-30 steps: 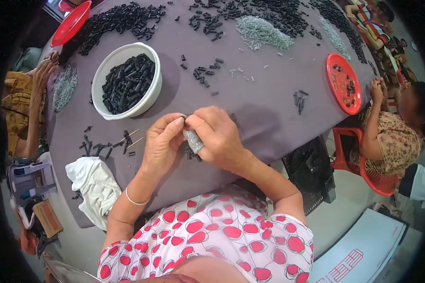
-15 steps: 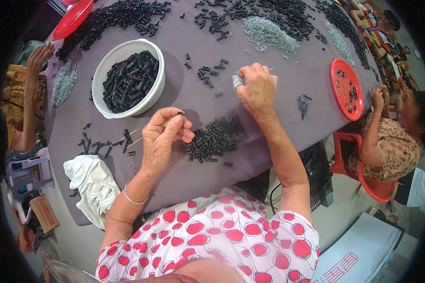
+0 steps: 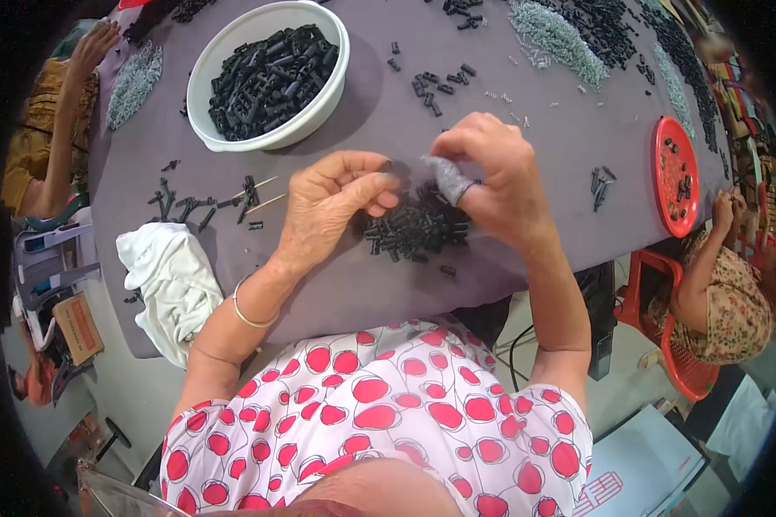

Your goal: The person repeatedly picks up small plastic components from the table and fits them together by hand to assemble cord locks.

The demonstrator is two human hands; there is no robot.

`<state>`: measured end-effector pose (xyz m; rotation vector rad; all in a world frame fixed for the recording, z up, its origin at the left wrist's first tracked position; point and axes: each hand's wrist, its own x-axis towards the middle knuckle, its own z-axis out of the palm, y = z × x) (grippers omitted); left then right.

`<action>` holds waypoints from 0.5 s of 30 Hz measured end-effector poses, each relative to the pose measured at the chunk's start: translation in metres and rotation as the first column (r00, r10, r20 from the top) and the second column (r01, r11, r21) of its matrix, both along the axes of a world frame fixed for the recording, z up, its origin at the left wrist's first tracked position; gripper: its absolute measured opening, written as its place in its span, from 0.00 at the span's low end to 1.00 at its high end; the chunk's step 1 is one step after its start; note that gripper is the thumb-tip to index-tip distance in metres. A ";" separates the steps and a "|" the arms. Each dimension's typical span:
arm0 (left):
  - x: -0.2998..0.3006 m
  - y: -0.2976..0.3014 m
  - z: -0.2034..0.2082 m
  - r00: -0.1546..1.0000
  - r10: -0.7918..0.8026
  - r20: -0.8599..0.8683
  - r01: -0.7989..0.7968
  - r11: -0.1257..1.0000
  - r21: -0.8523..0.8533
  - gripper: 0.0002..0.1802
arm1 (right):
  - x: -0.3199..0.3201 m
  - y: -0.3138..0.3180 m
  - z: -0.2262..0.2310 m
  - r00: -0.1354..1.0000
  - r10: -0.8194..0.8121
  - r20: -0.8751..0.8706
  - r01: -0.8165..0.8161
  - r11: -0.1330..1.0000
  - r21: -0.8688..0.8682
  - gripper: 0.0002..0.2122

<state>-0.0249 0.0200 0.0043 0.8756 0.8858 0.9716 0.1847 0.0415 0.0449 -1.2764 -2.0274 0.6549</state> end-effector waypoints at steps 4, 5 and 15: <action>0.003 -0.002 0.003 0.997 -0.023 -0.078 0.028 0.998 0.065 0.10 | -0.010 -0.005 0.014 0.973 0.140 0.185 -0.171 0.971 0.169 0.11; 0.004 -0.003 0.004 0.997 -0.021 -0.079 0.026 0.998 0.063 0.10 | -0.012 -0.005 0.014 0.955 0.132 0.267 -0.198 0.951 0.239 0.11; 0.005 -0.006 0.007 0.991 -0.053 -0.122 0.068 0.990 0.123 0.10 | -0.019 -0.011 0.018 0.904 0.113 0.412 -0.235 0.937 0.257 0.12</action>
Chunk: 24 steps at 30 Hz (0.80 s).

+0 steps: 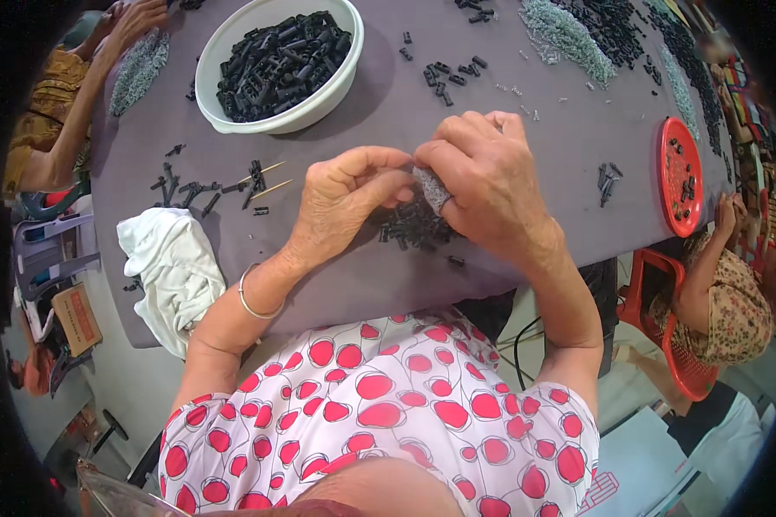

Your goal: The person repeatedly picks up small plastic components from the table and fits them together by hand to assemble cord locks.

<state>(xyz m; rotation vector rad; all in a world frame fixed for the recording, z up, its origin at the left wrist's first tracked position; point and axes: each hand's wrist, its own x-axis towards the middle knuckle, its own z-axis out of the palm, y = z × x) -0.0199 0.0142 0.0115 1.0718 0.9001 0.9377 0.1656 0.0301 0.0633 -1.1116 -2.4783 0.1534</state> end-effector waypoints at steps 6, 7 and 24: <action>-0.005 0.008 -0.002 0.970 -0.060 0.237 0.100 0.982 -0.161 0.13 | 0.012 -0.001 -0.005 0.944 -0.077 -0.320 0.023 0.985 -0.169 0.14; -0.005 0.009 -0.002 0.958 -0.073 0.276 0.130 0.973 -0.193 0.14 | 0.016 -0.002 -0.005 0.935 -0.114 -0.336 0.063 0.985 -0.159 0.15; -0.013 0.012 -0.012 0.920 -0.122 0.372 0.214 0.952 -0.217 0.11 | 0.037 0.021 -0.037 0.948 -0.256 -0.189 0.239 0.965 -0.105 0.16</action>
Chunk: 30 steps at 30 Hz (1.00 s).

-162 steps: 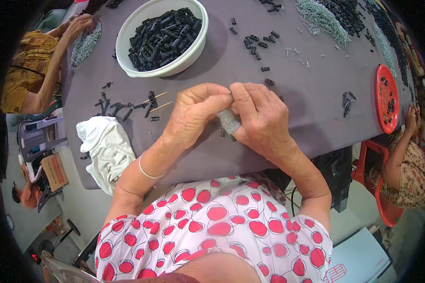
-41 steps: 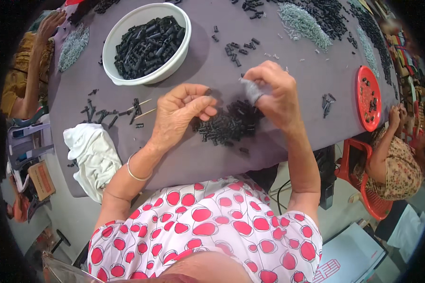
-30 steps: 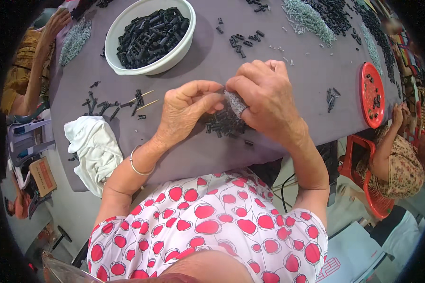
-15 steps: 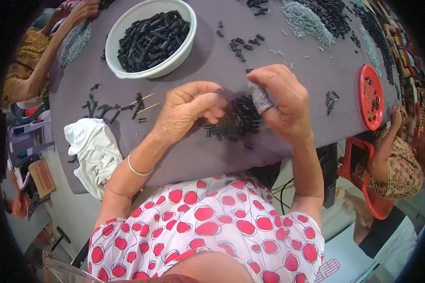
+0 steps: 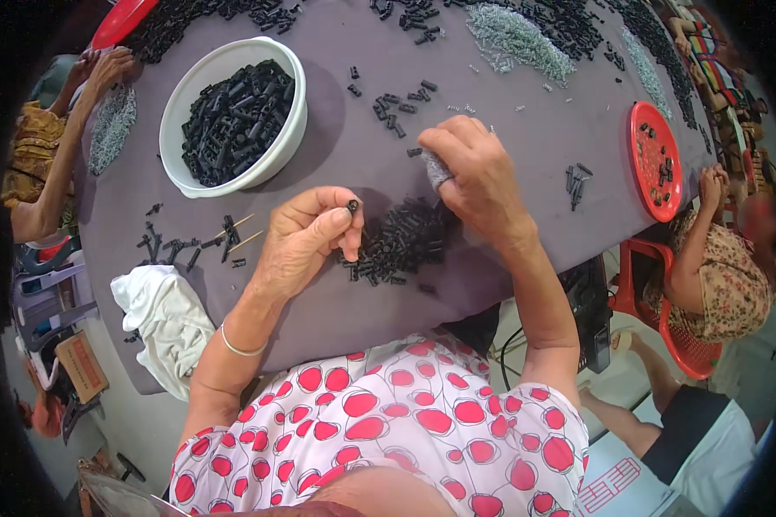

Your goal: The person repeatedly picks up small plastic components from the table and fits them together by hand to assemble cord locks.

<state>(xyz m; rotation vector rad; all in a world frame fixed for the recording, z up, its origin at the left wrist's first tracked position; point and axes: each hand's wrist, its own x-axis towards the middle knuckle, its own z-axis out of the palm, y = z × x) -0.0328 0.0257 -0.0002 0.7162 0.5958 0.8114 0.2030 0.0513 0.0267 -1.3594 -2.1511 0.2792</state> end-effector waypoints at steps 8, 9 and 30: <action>0.001 0.002 0.003 0.998 0.041 -0.057 -0.042 0.999 -0.016 0.12 | -0.019 0.009 -0.008 0.941 0.015 0.338 -0.043 0.996 0.075 0.14; 0.001 0.002 0.003 0.997 0.042 -0.066 -0.044 0.999 -0.023 0.13 | -0.020 0.009 -0.009 0.933 0.017 0.359 -0.050 0.995 0.085 0.13; 0.012 -0.013 0.020 0.987 0.086 -0.136 -0.073 0.992 0.101 0.12 | -0.035 -0.053 0.025 0.587 -0.165 -0.793 -0.249 0.895 -0.371 0.12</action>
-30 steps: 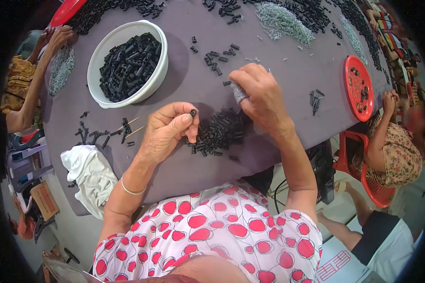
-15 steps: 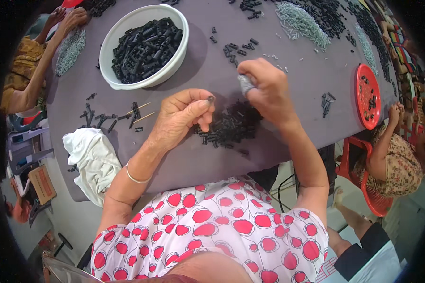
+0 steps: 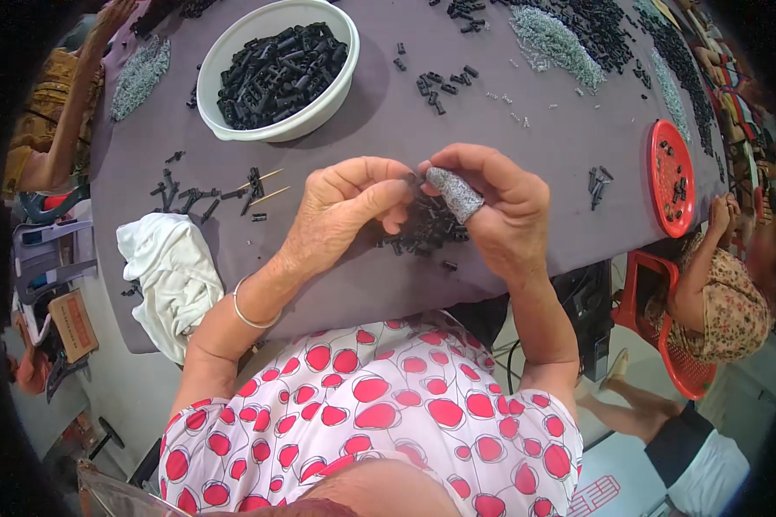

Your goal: The person repeatedly picks up small plastic components from the table and fits them together by hand to assemble cord locks.

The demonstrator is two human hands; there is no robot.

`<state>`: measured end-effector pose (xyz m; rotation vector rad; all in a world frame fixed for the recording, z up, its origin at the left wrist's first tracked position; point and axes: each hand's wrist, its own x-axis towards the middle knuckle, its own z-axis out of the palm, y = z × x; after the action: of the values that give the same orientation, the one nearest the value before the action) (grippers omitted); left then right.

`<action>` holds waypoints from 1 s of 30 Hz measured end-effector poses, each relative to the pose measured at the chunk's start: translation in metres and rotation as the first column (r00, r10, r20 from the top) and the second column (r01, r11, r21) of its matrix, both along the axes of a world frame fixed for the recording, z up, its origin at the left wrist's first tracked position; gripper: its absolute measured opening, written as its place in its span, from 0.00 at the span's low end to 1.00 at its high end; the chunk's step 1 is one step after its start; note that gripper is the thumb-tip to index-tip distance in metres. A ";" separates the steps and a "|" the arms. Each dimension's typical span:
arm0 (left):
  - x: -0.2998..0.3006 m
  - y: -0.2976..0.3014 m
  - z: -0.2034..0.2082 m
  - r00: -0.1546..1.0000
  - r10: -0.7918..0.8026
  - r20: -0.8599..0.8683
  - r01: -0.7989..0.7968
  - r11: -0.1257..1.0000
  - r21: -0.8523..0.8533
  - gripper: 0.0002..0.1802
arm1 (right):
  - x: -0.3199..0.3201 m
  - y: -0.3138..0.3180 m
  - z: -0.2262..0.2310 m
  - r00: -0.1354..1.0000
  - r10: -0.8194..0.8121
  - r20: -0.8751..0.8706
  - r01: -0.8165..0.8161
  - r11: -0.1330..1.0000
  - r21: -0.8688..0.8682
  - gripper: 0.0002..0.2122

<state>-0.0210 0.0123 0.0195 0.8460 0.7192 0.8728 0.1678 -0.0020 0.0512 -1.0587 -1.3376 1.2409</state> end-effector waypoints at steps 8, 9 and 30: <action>-0.001 0.000 0.004 0.999 -0.003 -0.034 0.003 1.000 0.011 0.11 | 0.001 -0.002 -0.002 0.980 -0.033 0.199 0.000 0.986 0.166 0.16; -0.001 0.000 0.004 1.000 -0.012 -0.019 0.012 1.000 0.008 0.11 | 0.000 -0.001 -0.002 0.980 -0.035 0.195 0.002 0.986 0.165 0.16; 0.004 -0.003 0.000 0.961 0.131 -0.242 -0.101 0.986 0.133 0.10 | -0.015 0.002 -0.009 0.883 -0.182 0.432 0.095 0.972 0.215 0.12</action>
<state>-0.0172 0.0094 0.0198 1.0414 0.9520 0.9306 0.1531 0.0004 0.0423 -1.3307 -1.6571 0.7647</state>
